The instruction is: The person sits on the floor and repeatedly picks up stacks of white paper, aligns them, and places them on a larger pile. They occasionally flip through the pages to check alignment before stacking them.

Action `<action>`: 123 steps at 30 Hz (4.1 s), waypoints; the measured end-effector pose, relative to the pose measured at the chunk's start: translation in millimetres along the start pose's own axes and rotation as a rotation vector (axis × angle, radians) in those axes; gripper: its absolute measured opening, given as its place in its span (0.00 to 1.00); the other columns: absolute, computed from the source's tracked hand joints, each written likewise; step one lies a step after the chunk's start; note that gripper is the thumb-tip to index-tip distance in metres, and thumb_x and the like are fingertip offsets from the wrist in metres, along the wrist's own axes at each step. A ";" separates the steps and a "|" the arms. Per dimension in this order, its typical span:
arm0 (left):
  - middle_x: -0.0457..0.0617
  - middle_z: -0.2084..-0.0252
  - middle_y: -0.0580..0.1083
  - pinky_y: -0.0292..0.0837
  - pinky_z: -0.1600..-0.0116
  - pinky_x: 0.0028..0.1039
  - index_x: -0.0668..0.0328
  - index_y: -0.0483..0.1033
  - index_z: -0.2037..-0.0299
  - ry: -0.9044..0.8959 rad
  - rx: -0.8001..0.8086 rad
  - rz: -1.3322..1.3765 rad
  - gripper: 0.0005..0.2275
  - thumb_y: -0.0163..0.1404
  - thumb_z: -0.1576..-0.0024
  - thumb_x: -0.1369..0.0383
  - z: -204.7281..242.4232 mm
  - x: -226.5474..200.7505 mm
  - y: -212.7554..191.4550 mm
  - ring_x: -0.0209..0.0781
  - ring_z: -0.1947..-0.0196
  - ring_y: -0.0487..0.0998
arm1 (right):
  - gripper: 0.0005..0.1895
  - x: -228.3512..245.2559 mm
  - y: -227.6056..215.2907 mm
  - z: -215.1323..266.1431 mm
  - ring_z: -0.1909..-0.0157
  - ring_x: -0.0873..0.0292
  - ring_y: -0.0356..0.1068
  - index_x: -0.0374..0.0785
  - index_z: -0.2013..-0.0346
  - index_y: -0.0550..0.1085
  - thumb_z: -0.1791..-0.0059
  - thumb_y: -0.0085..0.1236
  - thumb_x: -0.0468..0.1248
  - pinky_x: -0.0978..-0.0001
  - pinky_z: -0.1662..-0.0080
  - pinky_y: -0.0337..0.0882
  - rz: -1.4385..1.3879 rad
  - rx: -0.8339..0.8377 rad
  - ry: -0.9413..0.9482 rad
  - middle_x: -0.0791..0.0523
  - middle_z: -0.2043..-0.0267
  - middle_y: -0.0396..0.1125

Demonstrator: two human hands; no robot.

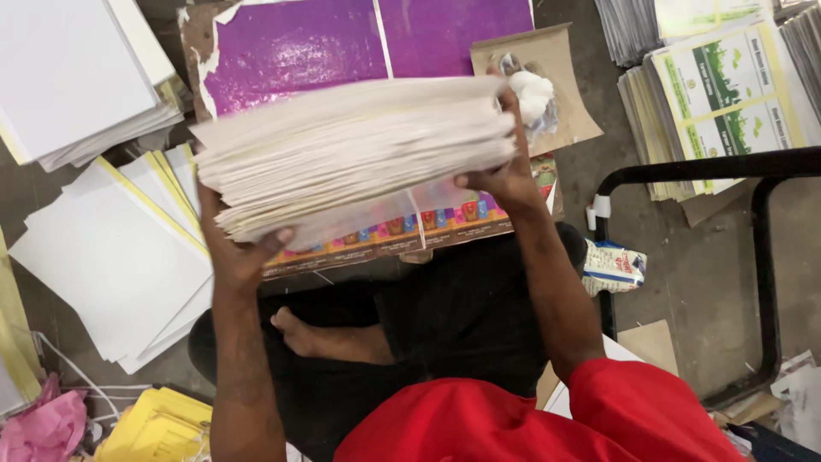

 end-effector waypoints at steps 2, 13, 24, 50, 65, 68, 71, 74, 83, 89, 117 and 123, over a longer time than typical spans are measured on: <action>0.58 0.34 0.66 0.72 0.32 0.40 0.68 0.49 0.25 -0.047 -0.034 0.071 0.45 0.65 0.50 0.65 0.6 -3.5 -4.8 0.52 0.35 0.73 | 0.67 0.6 5.2 -3.4 0.22 0.52 0.53 0.35 0.21 0.41 0.59 0.81 0.45 0.55 0.23 0.59 0.038 0.007 -0.009 0.51 0.24 0.49; 0.59 0.37 0.73 0.69 0.32 0.37 0.73 0.66 0.31 -0.085 -0.168 -0.091 0.24 0.58 0.32 0.66 -11.9 32.6 2.9 0.49 0.37 0.73 | 0.41 -29.2 11.0 -18.3 0.32 0.48 0.67 0.31 0.27 0.55 0.47 0.66 0.41 0.53 0.32 0.71 -0.030 -0.243 0.187 0.45 0.37 0.66; 0.52 0.35 0.64 0.63 0.29 0.37 0.66 0.50 0.30 0.144 0.011 0.014 0.45 0.69 0.54 0.64 12.8 -7.4 14.7 0.45 0.33 0.66 | 0.72 10.2 -1.9 3.1 0.24 0.54 0.56 0.41 0.22 0.42 0.66 0.80 0.59 0.56 0.24 0.66 0.043 0.043 -0.148 0.55 0.24 0.50; 0.52 0.32 0.64 0.59 0.25 0.38 0.66 0.53 0.29 -0.159 -0.045 0.214 0.38 0.58 0.51 0.70 12.5 19.8 26.2 0.45 0.29 0.63 | 0.58 -27.6 -14.9 13.7 0.28 0.53 0.62 0.37 0.24 0.51 0.60 0.78 0.42 0.57 0.28 0.64 -0.101 0.002 0.123 0.52 0.32 0.63; 0.56 0.35 0.68 0.69 0.31 0.36 0.67 0.52 0.26 -0.100 0.040 0.113 0.41 0.62 0.50 0.74 13.7 28.4 17.0 0.49 0.34 0.70 | 0.67 -10.4 -35.6 12.5 0.21 0.46 0.54 0.40 0.20 0.43 0.61 0.79 0.43 0.48 0.20 0.56 0.037 0.064 -0.095 0.46 0.24 0.51; 0.56 0.35 0.69 0.68 0.30 0.36 0.68 0.51 0.25 -0.130 -0.034 0.108 0.38 0.60 0.43 0.70 8.5 27.7 20.6 0.48 0.34 0.71 | 0.64 -18.1 -29.5 8.9 0.22 0.43 0.57 0.39 0.19 0.40 0.58 0.74 0.45 0.48 0.21 0.64 0.010 0.049 0.001 0.43 0.25 0.54; 0.58 0.33 0.71 0.65 0.28 0.35 0.73 0.57 0.26 -0.122 -0.133 -0.082 0.31 0.58 0.35 0.67 -20.4 37.5 28.7 0.47 0.32 0.70 | 0.59 -36.1 -19.9 -13.4 0.15 0.44 0.43 0.36 0.23 0.34 0.47 0.75 0.39 0.50 0.18 0.52 0.200 -0.124 0.045 0.43 0.22 0.44; 0.58 0.40 0.75 0.70 0.35 0.32 0.72 0.62 0.29 -0.124 -0.218 -0.133 0.28 0.57 0.33 0.63 -32.4 39.9 27.0 0.45 0.41 0.74 | 0.49 -27.4 -9.1 -24.7 0.25 0.49 0.56 0.38 0.21 0.42 0.44 0.68 0.38 0.54 0.26 0.62 0.050 -0.072 -0.020 0.45 0.26 0.56; 0.51 0.38 0.70 0.73 0.32 0.35 0.66 0.54 0.30 0.083 -0.032 0.025 0.40 0.68 0.46 0.60 7.7 6.0 35.9 0.44 0.36 0.73 | 0.66 19.1 -12.3 4.0 0.26 0.54 0.59 0.46 0.19 0.43 0.58 0.82 0.41 0.56 0.26 0.66 0.108 0.069 -0.155 0.56 0.22 0.50; 0.58 0.41 0.73 0.76 0.34 0.39 0.70 0.63 0.32 -0.168 -0.014 0.093 0.38 0.70 0.50 0.63 -4.3 33.6 32.3 0.49 0.41 0.76 | 0.65 -9.9 -25.0 -2.4 0.18 0.55 0.41 0.40 0.23 0.42 0.58 0.79 0.50 0.53 0.20 0.52 0.045 0.083 -0.173 0.56 0.19 0.39; 0.60 0.40 0.73 0.77 0.31 0.40 0.67 0.55 0.29 -0.022 0.058 0.110 0.38 0.68 0.46 0.74 10.7 39.8 37.2 0.49 0.37 0.77 | 0.52 137.2 70.8 -32.2 0.15 0.53 0.36 0.48 0.19 0.39 0.46 0.65 0.30 0.58 0.18 0.41 0.915 0.252 -0.216 0.57 0.16 0.39; 0.62 0.36 0.69 0.71 0.30 0.42 0.68 0.54 0.29 -0.058 -0.060 0.125 0.39 0.67 0.46 0.72 23.1 43.7 28.1 0.49 0.34 0.73 | 0.58 102.8 282.7 -29.1 0.17 0.44 0.36 0.46 0.21 0.42 0.54 0.65 0.60 0.36 0.19 0.40 1.114 0.723 -0.328 0.43 0.19 0.34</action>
Point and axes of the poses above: each hand's wrist, its own z-axis away from the middle knuckle, its own y-axis out of the palm, x = y × z, the point moved 6 cm from there along -z, towards the middle knuckle
